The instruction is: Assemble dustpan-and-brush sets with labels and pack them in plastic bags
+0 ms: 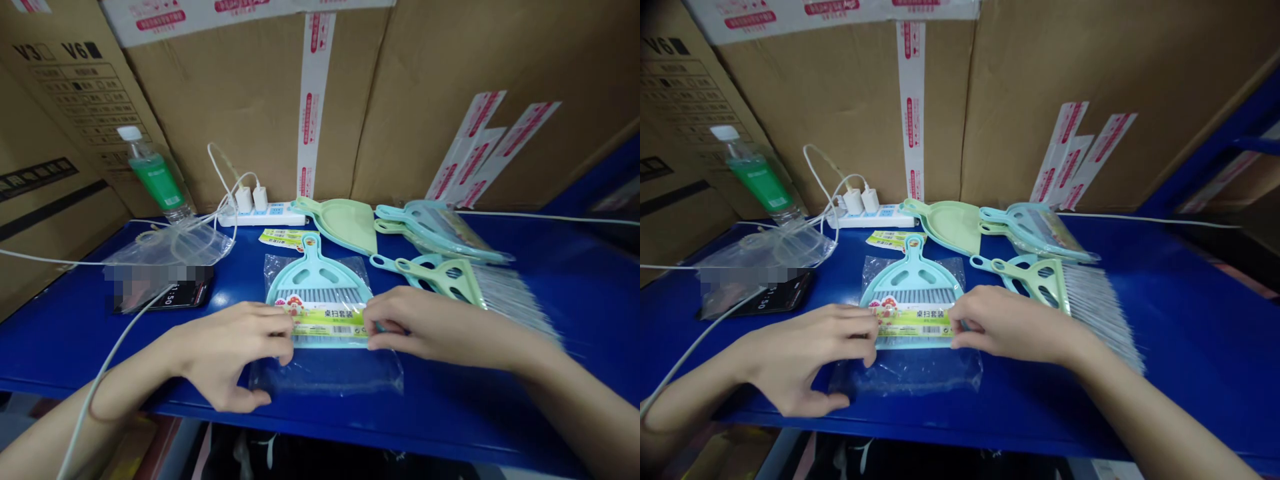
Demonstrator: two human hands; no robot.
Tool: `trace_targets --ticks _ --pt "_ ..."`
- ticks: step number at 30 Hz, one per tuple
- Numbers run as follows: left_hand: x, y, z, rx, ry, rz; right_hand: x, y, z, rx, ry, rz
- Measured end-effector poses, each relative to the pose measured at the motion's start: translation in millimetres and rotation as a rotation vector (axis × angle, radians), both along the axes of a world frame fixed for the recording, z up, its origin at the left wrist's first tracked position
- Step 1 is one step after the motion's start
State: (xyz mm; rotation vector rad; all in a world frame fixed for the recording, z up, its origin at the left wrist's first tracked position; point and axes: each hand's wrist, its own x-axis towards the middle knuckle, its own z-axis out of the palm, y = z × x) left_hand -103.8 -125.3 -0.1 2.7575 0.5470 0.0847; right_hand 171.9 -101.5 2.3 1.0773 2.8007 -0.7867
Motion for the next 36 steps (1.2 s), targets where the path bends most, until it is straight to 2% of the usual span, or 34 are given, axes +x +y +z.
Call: trace_targets --ticks 4,11,15,20,29,36 --pt "2 -1 -3.3 -0.047 -0.024 -0.062 -6 0 -5.1 0.076 -0.005 -0.01" --pt "1 1 3.2 -0.127 -0.082 -0.064 -11 -1 -9.6 0.046 0.138 0.047" --pt "0 4 6.5 -0.059 -0.093 0.03 -13 -2 -10.2 0.03 0.127 0.084" --pt "0 6 4.0 0.065 -0.07 0.161 -13 -6 -6.1 0.042 0.135 0.065" --pt "-3 2 -0.8 0.044 -0.002 0.022 -13 -8 -6.0 0.077 0.159 0.089" --pt "0 2 -7.0 0.094 -0.055 0.093 -13 -9 -6.7 0.073 0.13 0.117"
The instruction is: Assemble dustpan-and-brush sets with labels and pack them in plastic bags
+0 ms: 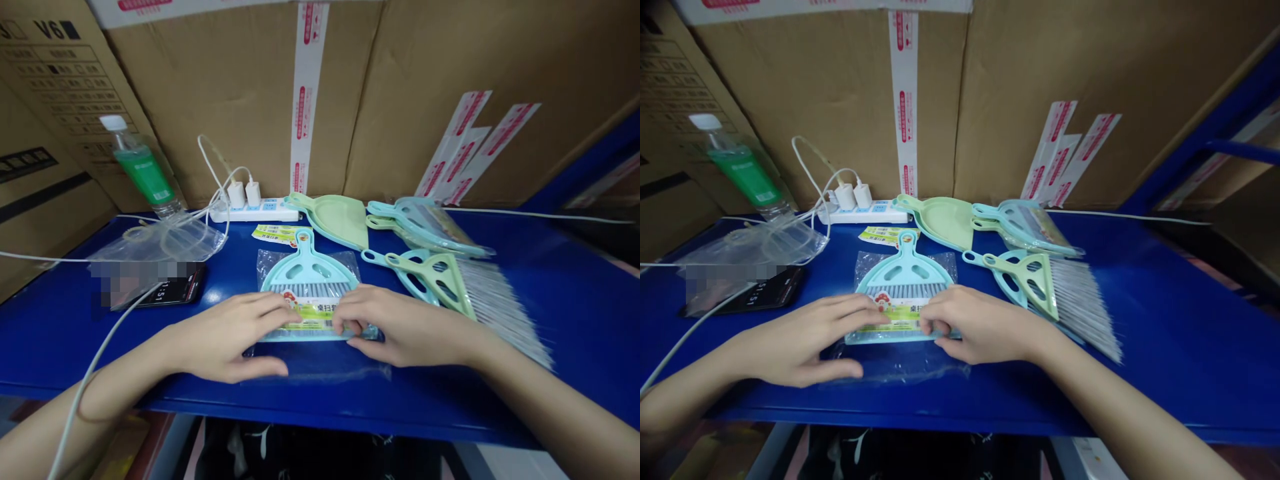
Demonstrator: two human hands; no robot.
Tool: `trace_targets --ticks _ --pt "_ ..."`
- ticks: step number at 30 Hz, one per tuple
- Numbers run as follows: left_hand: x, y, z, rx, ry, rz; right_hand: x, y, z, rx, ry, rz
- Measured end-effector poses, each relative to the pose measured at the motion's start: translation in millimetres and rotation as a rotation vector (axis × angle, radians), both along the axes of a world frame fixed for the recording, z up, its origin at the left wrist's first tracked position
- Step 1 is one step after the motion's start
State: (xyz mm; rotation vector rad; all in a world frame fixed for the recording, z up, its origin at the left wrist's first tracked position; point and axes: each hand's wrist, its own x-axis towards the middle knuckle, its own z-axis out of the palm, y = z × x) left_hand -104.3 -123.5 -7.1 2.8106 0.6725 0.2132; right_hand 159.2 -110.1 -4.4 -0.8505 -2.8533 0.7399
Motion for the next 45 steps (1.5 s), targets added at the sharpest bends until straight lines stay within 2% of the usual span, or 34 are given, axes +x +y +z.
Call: trace_targets --ticks 4,14,27,34,39,45 --pt "0 1 -3.0 0.045 0.026 -0.02 1 -1 -1.9 0.002 0.032 -0.001" --pt "3 3 -3.2 0.006 0.03 -0.079 1 -1 -6.7 0.026 0.022 0.042" --pt "2 1 -4.0 0.024 0.058 -0.031 1 -1 -0.4 -0.031 -0.054 0.013" --pt "-2 -4 8.4 -0.1 0.112 -0.005 2 1 -0.8 -0.007 -0.049 0.021" --pt "-7 -4 19.1 -0.229 0.183 -0.034 3 3 -4.8 -0.026 -0.009 0.029" --pt "-3 -3 15.6 -0.22 0.156 -0.016 3 3 -5.9 -0.021 -0.007 0.03"
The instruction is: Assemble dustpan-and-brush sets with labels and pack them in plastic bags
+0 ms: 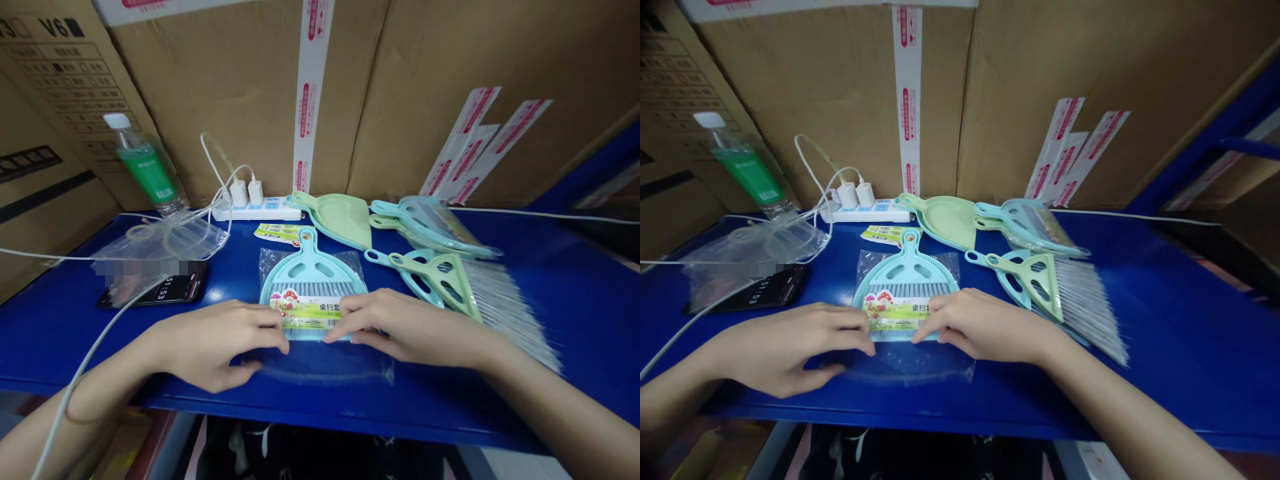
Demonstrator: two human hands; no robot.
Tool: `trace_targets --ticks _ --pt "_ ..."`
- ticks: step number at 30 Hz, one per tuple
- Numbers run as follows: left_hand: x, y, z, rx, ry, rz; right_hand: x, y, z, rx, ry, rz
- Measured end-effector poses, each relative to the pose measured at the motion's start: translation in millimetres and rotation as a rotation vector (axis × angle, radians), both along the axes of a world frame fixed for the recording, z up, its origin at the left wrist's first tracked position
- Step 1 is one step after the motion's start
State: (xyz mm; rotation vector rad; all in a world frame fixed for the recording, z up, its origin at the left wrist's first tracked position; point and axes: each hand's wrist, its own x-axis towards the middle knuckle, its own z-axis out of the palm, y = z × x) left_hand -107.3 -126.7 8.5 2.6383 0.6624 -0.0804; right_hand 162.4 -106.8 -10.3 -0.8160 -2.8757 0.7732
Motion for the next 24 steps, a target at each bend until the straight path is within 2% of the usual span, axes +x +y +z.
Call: trace_targets --ticks 5,11,19,24 --pt "6 2 -5.8 0.047 -0.078 -0.02 0 -1 0.7 0.04 0.01 0.0" --pt "7 2 -5.0 0.085 -0.095 0.037 -2 -4 4.0 0.065 -0.025 -0.003" --pt "8 2 -7.5 0.087 -0.132 0.086 -3 -6 9.1 -0.006 -0.004 0.01" --pt "9 2 -8.3 0.094 -0.123 0.092 -2 -10 7.7 0.032 -0.03 0.005"
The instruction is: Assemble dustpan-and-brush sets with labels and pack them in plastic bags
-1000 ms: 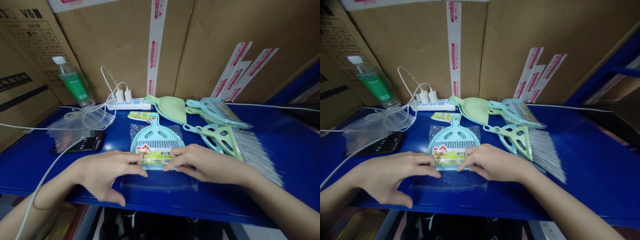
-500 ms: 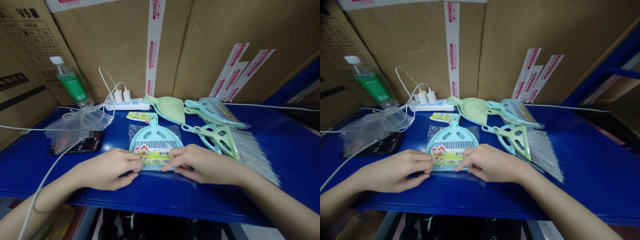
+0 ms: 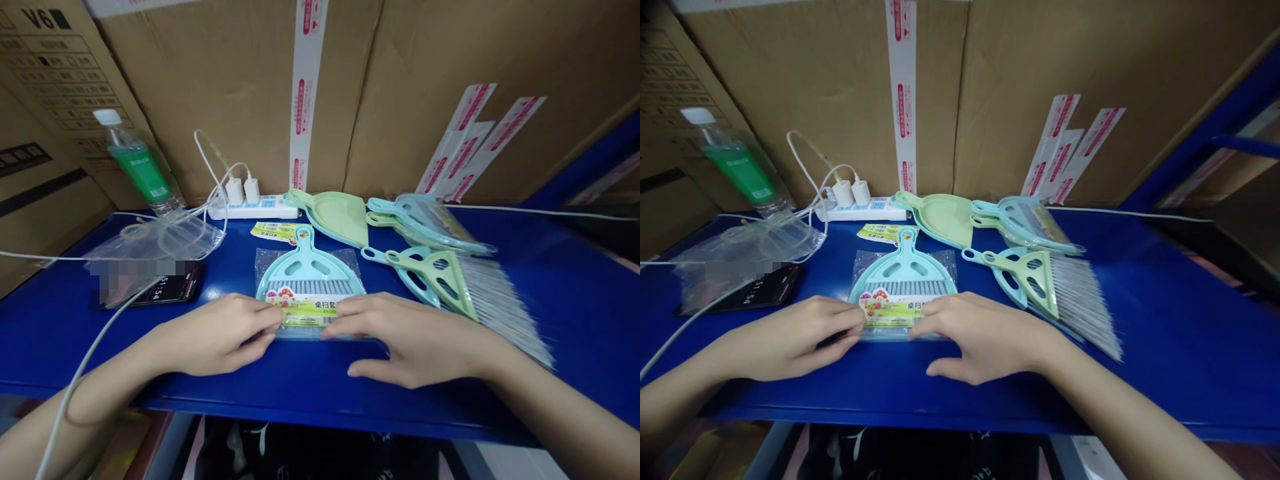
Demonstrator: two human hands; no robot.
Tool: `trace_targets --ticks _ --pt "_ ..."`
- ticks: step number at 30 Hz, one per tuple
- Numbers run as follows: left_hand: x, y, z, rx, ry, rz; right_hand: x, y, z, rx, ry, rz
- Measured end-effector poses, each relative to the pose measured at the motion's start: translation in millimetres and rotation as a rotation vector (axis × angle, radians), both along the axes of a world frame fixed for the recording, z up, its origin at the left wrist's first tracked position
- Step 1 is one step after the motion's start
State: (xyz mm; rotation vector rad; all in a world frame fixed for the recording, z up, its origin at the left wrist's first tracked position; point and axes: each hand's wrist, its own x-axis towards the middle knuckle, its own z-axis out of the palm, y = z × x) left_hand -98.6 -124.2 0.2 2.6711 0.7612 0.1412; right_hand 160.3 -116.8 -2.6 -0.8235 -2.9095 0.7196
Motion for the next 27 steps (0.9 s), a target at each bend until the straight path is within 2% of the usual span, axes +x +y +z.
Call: trace_targets --ticks 4,11,18,27 --pt "0 1 -0.6 0.007 0.038 -0.008 1 -2 -1.9 0.032 -0.007 0.011" --pt "-1 2 -0.4 0.027 0.069 -0.014 6 1 -9.9 0.038 0.104 0.002" --pt "-2 4 0.1 0.006 0.073 -0.016 7 4 -13.0 0.002 0.139 -0.037" --pt "-2 3 -1.7 -0.025 0.01 0.049 8 8 -14.4 0.017 0.033 -0.07"
